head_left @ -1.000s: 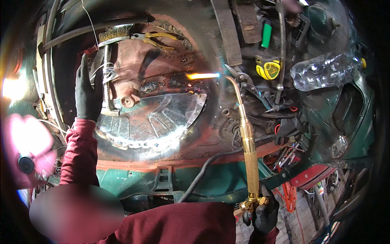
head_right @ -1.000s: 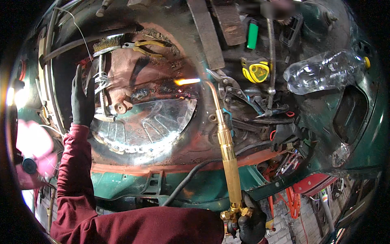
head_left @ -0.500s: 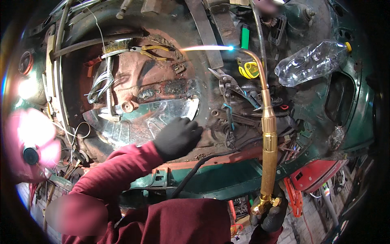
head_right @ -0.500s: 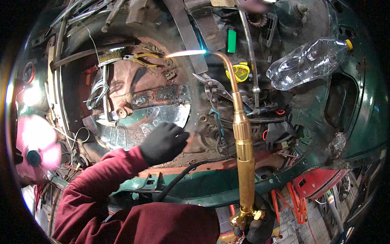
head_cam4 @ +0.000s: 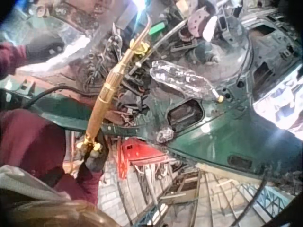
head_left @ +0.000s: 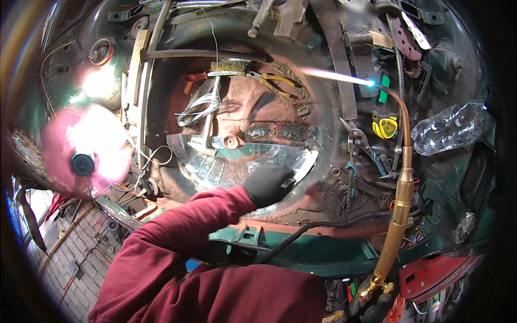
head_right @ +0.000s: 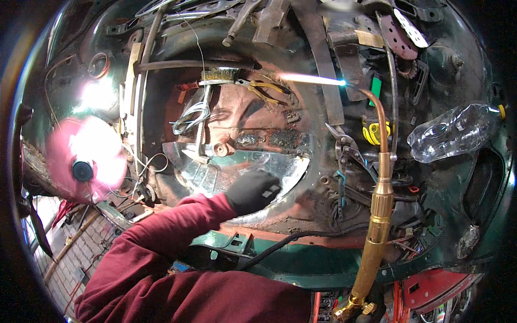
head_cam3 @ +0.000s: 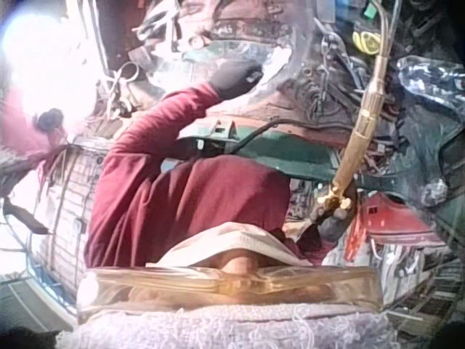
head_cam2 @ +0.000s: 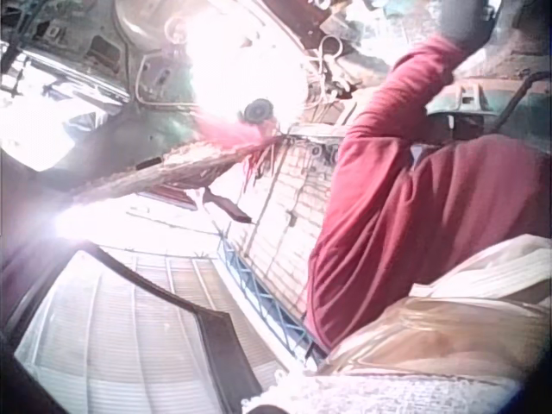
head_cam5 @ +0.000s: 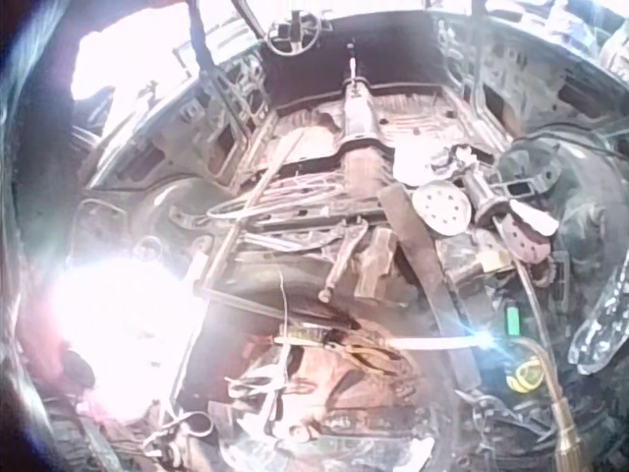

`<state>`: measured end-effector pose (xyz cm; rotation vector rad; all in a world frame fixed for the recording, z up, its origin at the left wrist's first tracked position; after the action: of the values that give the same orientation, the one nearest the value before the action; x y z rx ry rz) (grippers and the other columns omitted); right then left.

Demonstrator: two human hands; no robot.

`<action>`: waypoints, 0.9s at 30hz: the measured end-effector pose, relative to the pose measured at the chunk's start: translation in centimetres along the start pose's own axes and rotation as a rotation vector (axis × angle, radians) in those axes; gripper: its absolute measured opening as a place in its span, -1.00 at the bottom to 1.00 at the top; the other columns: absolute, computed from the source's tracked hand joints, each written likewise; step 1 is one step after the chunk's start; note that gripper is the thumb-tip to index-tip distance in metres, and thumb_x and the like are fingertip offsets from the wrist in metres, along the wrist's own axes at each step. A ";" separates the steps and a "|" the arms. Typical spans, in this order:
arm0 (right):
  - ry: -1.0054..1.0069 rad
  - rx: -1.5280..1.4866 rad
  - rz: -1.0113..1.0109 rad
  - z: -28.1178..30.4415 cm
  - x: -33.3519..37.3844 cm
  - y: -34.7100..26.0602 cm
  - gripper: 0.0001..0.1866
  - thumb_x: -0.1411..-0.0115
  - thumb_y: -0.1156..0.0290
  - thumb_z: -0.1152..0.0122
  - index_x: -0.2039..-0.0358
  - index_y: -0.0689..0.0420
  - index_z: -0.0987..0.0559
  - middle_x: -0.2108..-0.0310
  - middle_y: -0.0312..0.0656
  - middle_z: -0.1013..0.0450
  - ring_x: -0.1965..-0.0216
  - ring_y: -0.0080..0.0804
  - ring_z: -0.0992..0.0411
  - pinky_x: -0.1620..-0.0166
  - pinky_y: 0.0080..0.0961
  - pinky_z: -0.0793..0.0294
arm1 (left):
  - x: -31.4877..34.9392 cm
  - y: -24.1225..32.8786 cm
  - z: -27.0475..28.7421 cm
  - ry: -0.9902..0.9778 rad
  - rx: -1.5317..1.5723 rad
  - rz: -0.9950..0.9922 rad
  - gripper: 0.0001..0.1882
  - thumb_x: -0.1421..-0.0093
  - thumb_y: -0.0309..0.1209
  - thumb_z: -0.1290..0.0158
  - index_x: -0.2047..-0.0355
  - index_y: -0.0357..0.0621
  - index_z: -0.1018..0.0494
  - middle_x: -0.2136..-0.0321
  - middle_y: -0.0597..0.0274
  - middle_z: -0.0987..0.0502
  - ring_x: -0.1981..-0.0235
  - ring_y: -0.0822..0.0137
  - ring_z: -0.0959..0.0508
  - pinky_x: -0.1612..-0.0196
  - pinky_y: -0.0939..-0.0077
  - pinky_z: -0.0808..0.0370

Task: The person uses a blowtorch to heat a metal rod and then welds it onto a green car door panel. They repeatedly apply heat and fuse the rod to the panel, then inspect the welded area by hand.

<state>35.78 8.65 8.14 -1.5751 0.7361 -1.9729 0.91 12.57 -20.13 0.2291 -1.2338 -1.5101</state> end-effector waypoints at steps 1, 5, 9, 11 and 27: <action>0.041 0.027 -0.005 -1.1 0.2 -1.2 0.12 -0.31 -0.28 -0.37 -0.40 0.54 -0.25 0.52 -0.06 -0.52 0.77 -0.40 -0.40 0.72 -0.45 -0.36 | 0.0 -2.2 0.3 -0.009 -0.020 0.021 -0.81 -0.32 -0.29 -0.18 0.19 -0.14 -0.62 0.25 -0.07 -0.65 0.14 -0.16 -0.65 0.06 -0.02 -0.58; -0.105 -0.042 0.019 -0.3 -1.5 -0.6 0.11 -0.31 -0.27 -0.38 -0.40 0.54 -0.25 0.51 -0.05 -0.53 0.76 -0.40 -0.40 0.72 -0.45 -0.37 | 4.3 -6.3 7.4 0.070 -0.155 0.347 -0.79 -0.36 -0.31 -0.14 0.26 -0.21 -0.60 0.33 -0.12 -0.66 0.23 -0.22 -0.68 0.17 -0.07 -0.57; -0.215 -0.033 -0.016 0.0 -0.5 -2.0 0.08 -0.35 -0.28 -0.33 -0.45 0.47 -0.28 0.25 -0.06 -0.61 0.49 -0.44 -0.54 0.45 -0.46 -0.54 | 6.1 -7.5 9.0 0.084 -0.221 0.298 -0.78 -0.38 -0.30 -0.12 0.24 -0.23 -0.59 0.33 -0.11 -0.66 0.24 -0.22 -0.67 0.21 -0.07 -0.55; -0.183 0.003 -0.055 0.6 0.3 -2.3 0.15 -0.29 -0.38 -0.31 -0.45 0.46 -0.31 0.09 -0.06 -0.65 0.31 -0.44 -0.61 0.27 -0.44 -0.63 | 6.4 -7.7 8.5 0.010 -0.248 0.275 -0.79 -0.38 -0.30 -0.12 0.24 -0.21 -0.60 0.32 -0.11 -0.67 0.22 -0.20 -0.67 0.20 -0.05 -0.55; -0.196 -0.140 -0.059 -0.5 3.3 -0.5 0.25 -0.13 -0.39 -0.48 -0.40 0.53 -0.34 -0.10 0.03 -0.59 0.07 -0.32 -0.62 0.07 -0.38 -0.64 | -11.0 17.1 -11.1 -0.074 0.268 -0.605 -0.84 -0.34 -0.34 -0.17 0.16 -0.14 -0.56 0.33 -0.03 -0.60 0.30 -0.07 -0.62 0.21 0.00 -0.59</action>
<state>34.65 6.81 10.69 -1.8611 0.7695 -1.8076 23.17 18.08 -16.77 0.7866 -1.5087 -1.8655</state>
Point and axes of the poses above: each hand's wrist, its own x-axis away from the middle knuckle, its own z-axis out of the back of the hand, y = z × x, the point moved 3 cm from there along -x, towards the middle knuckle
